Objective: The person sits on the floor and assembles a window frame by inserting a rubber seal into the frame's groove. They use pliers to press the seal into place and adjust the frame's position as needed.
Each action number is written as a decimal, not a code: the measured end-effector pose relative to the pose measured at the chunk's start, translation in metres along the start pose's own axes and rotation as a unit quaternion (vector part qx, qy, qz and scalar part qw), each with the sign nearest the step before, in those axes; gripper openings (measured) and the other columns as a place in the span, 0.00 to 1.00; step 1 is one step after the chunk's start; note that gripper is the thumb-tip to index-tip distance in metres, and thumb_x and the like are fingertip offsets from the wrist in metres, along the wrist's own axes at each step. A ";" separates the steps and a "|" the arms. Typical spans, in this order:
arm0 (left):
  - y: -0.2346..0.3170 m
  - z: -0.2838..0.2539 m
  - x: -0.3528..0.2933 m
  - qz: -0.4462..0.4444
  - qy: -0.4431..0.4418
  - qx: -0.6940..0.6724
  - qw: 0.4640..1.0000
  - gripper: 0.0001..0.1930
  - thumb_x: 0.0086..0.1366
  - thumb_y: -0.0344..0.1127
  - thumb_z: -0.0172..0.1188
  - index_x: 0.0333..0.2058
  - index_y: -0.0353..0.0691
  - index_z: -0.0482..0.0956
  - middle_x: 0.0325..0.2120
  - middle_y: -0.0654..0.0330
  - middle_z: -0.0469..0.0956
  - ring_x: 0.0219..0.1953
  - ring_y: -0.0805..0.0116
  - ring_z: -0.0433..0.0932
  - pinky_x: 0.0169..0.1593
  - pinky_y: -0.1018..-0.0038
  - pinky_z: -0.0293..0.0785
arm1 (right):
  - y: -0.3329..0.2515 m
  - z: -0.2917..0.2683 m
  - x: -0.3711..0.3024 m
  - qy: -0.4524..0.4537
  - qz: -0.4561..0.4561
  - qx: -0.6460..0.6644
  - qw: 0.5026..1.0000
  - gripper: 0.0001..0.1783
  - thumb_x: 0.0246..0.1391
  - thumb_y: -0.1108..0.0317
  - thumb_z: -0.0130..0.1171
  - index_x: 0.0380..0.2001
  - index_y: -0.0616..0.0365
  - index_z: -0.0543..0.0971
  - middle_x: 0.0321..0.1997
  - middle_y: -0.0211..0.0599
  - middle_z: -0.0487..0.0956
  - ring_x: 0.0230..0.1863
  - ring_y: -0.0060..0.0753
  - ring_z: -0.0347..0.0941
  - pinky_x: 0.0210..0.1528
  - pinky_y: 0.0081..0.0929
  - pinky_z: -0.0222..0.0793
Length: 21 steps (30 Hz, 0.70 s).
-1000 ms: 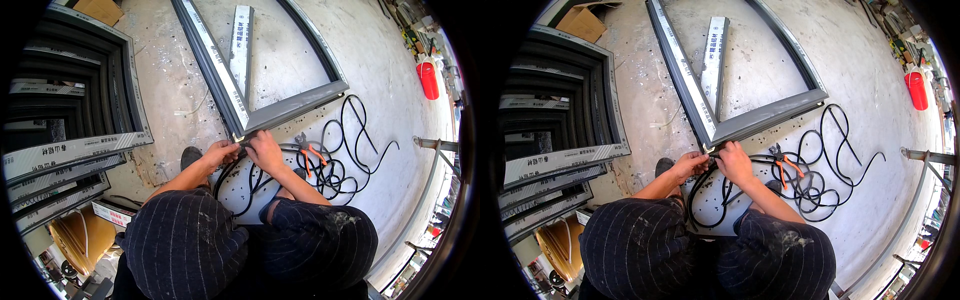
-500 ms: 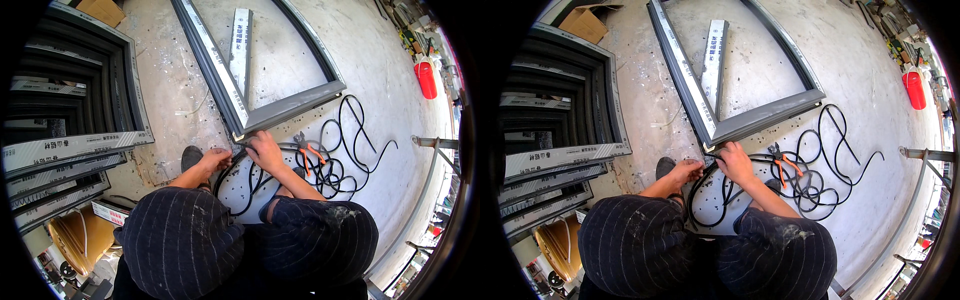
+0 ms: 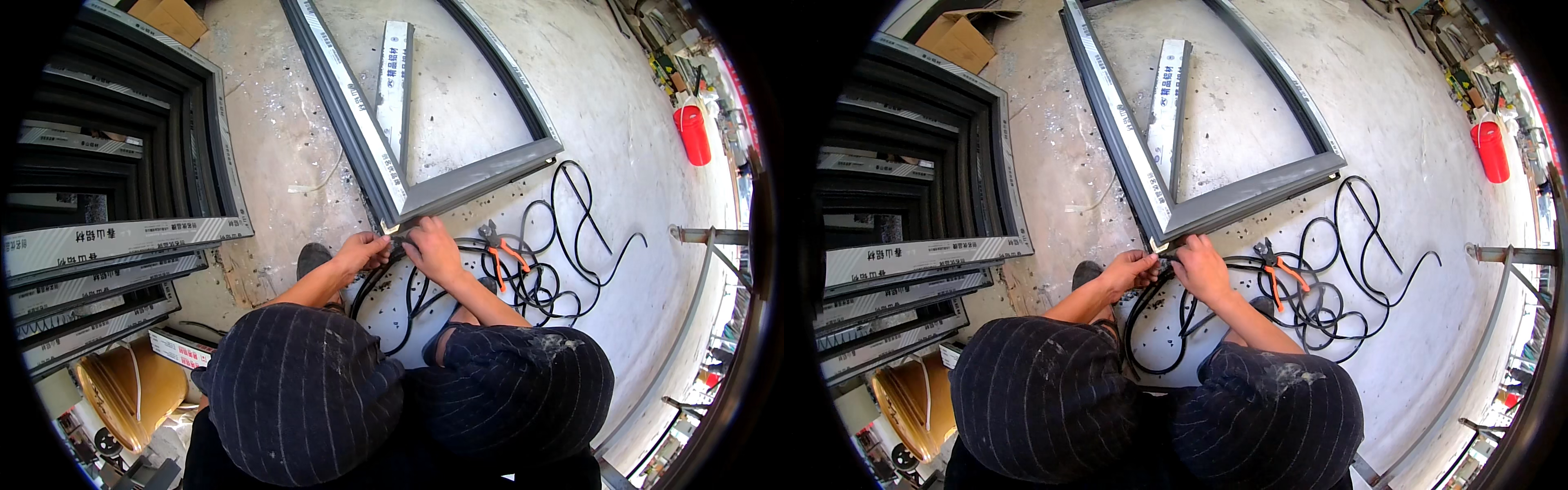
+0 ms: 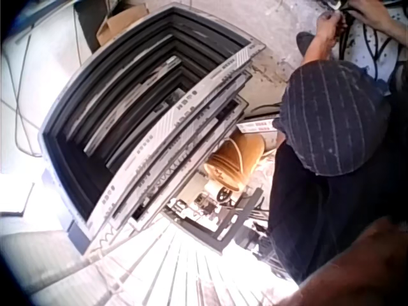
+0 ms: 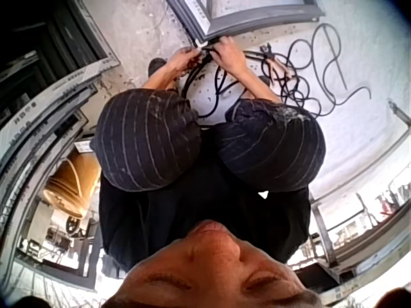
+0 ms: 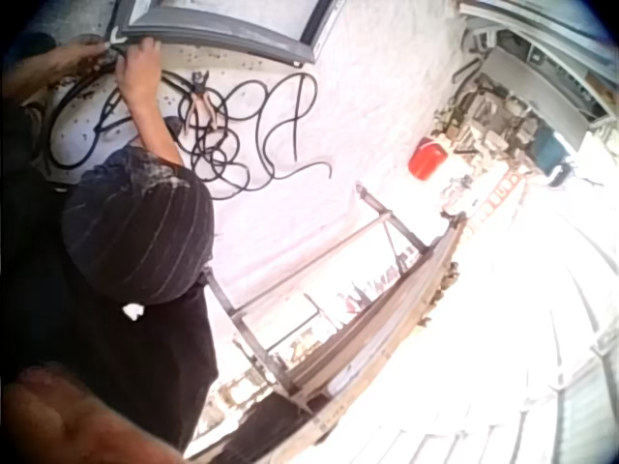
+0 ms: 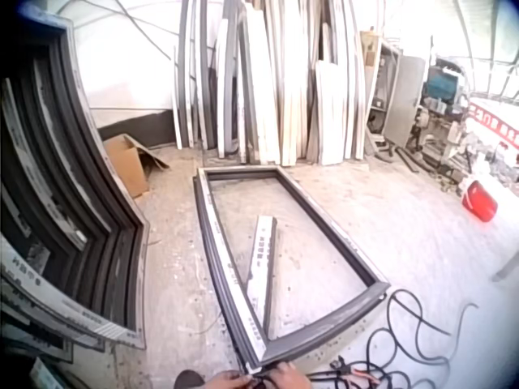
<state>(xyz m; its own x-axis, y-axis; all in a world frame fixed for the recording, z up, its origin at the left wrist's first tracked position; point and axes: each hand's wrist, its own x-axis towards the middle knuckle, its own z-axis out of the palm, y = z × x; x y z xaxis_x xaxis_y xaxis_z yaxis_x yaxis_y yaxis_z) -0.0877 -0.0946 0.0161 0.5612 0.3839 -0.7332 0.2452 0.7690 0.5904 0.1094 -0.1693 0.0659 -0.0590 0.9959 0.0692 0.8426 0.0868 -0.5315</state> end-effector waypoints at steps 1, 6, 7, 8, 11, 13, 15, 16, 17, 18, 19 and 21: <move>0.001 0.001 0.001 0.001 0.004 0.005 1.000 0.14 0.67 0.47 0.60 0.35 0.42 0.77 0.28 0.66 0.78 0.30 0.75 0.78 0.36 0.78 0.75 | 0.000 -0.001 0.001 -0.001 0.000 -0.002 1.000 0.09 0.45 0.67 0.64 0.26 0.61 0.77 0.38 0.42 0.71 0.46 0.48 0.68 0.46 0.40 0.71; 0.005 0.004 0.010 0.000 0.026 0.000 1.000 0.12 0.67 0.44 0.60 0.33 0.41 0.78 0.27 0.66 0.79 0.28 0.76 0.77 0.34 0.80 0.75 | 0.001 -0.003 0.002 -0.017 0.001 -0.005 1.000 0.09 0.47 0.66 0.64 0.27 0.60 0.78 0.39 0.41 0.72 0.47 0.47 0.68 0.47 0.39 0.71; 0.004 0.005 0.012 0.007 0.031 0.008 0.999 0.12 0.67 0.44 0.61 0.33 0.41 0.78 0.26 0.66 0.78 0.26 0.77 0.76 0.32 0.80 0.74 | 0.001 -0.003 0.001 -0.016 0.000 -0.005 1.000 0.09 0.47 0.65 0.64 0.27 0.60 0.78 0.40 0.41 0.72 0.47 0.46 0.69 0.47 0.39 0.71; 0.003 0.006 0.014 0.013 0.036 0.016 0.999 0.12 0.67 0.43 0.61 0.32 0.41 0.77 0.25 0.66 0.78 0.25 0.78 0.75 0.31 0.81 0.73 | 0.001 -0.004 0.001 -0.021 0.003 -0.004 1.000 0.09 0.47 0.65 0.64 0.27 0.60 0.78 0.40 0.41 0.72 0.47 0.46 0.69 0.47 0.39 0.71; 0.003 0.010 0.012 0.023 0.064 0.013 0.998 0.12 0.67 0.43 0.61 0.31 0.40 0.77 0.24 0.67 0.77 0.23 0.79 0.74 0.30 0.82 0.72 | 0.001 -0.005 0.001 -0.032 0.008 0.003 0.999 0.09 0.48 0.65 0.63 0.27 0.60 0.78 0.41 0.41 0.73 0.47 0.46 0.69 0.47 0.38 0.71; 0.006 0.012 0.009 0.022 0.069 0.006 0.997 0.12 0.67 0.43 0.61 0.31 0.40 0.77 0.24 0.67 0.77 0.24 0.79 0.75 0.30 0.82 0.72 | 0.001 -0.005 0.002 -0.034 0.009 0.001 0.999 0.09 0.48 0.65 0.63 0.27 0.60 0.78 0.40 0.40 0.73 0.48 0.45 0.69 0.47 0.38 0.72; 0.008 0.010 0.008 0.014 0.059 0.001 0.998 0.13 0.67 0.44 0.61 0.32 0.40 0.77 0.24 0.67 0.77 0.25 0.79 0.75 0.32 0.82 0.73 | 0.002 -0.005 0.002 -0.017 0.000 -0.011 1.000 0.09 0.49 0.65 0.63 0.28 0.59 0.78 0.39 0.39 0.73 0.47 0.44 0.70 0.45 0.37 0.72; 0.008 0.009 0.009 0.003 0.050 -0.009 0.999 0.12 0.67 0.44 0.61 0.32 0.40 0.77 0.25 0.67 0.77 0.26 0.78 0.75 0.33 0.82 0.73 | 0.003 -0.005 0.003 -0.009 -0.005 -0.016 1.000 0.08 0.49 0.65 0.63 0.28 0.58 0.78 0.39 0.38 0.73 0.46 0.43 0.70 0.44 0.36 0.73; 0.008 0.008 0.009 -0.009 0.041 -0.019 0.999 0.12 0.66 0.44 0.62 0.32 0.40 0.77 0.25 0.67 0.77 0.27 0.78 0.76 0.33 0.82 0.73 | 0.003 -0.005 0.003 0.001 -0.003 -0.014 1.000 0.09 0.48 0.65 0.63 0.28 0.58 0.77 0.39 0.38 0.73 0.45 0.43 0.70 0.43 0.37 0.73; 0.008 0.009 0.009 -0.021 0.030 -0.030 0.999 0.12 0.66 0.44 0.62 0.33 0.40 0.77 0.26 0.67 0.78 0.27 0.78 0.76 0.34 0.82 0.73 | 0.004 -0.005 0.001 0.009 0.002 -0.014 1.000 0.09 0.48 0.65 0.64 0.28 0.58 0.77 0.38 0.38 0.74 0.44 0.44 0.71 0.42 0.38 0.72; 0.008 0.011 0.010 -0.018 0.032 -0.035 0.999 0.12 0.66 0.44 0.62 0.34 0.40 0.78 0.26 0.66 0.78 0.27 0.77 0.76 0.34 0.81 0.74 | 0.005 -0.006 0.001 0.017 0.007 -0.013 1.000 0.09 0.47 0.66 0.64 0.28 0.58 0.76 0.38 0.38 0.74 0.43 0.44 0.72 0.40 0.38 0.72; 0.010 0.015 0.010 -0.011 0.036 -0.047 0.998 0.12 0.67 0.44 0.62 0.36 0.39 0.78 0.26 0.66 0.79 0.27 0.76 0.77 0.34 0.79 0.75 | 0.005 -0.014 0.004 0.029 0.008 -0.037 0.999 0.08 0.46 0.67 0.64 0.28 0.57 0.76 0.37 0.37 0.74 0.41 0.44 0.72 0.39 0.38 0.72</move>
<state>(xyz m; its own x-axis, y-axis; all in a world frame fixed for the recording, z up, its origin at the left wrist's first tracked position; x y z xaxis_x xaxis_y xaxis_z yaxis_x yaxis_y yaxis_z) -0.0679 -0.0909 0.0200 0.4968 0.3993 -0.7705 0.1809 0.8207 0.5419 0.1208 -0.1650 0.0755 -0.0163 0.9936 0.1116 0.8803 0.0672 -0.4696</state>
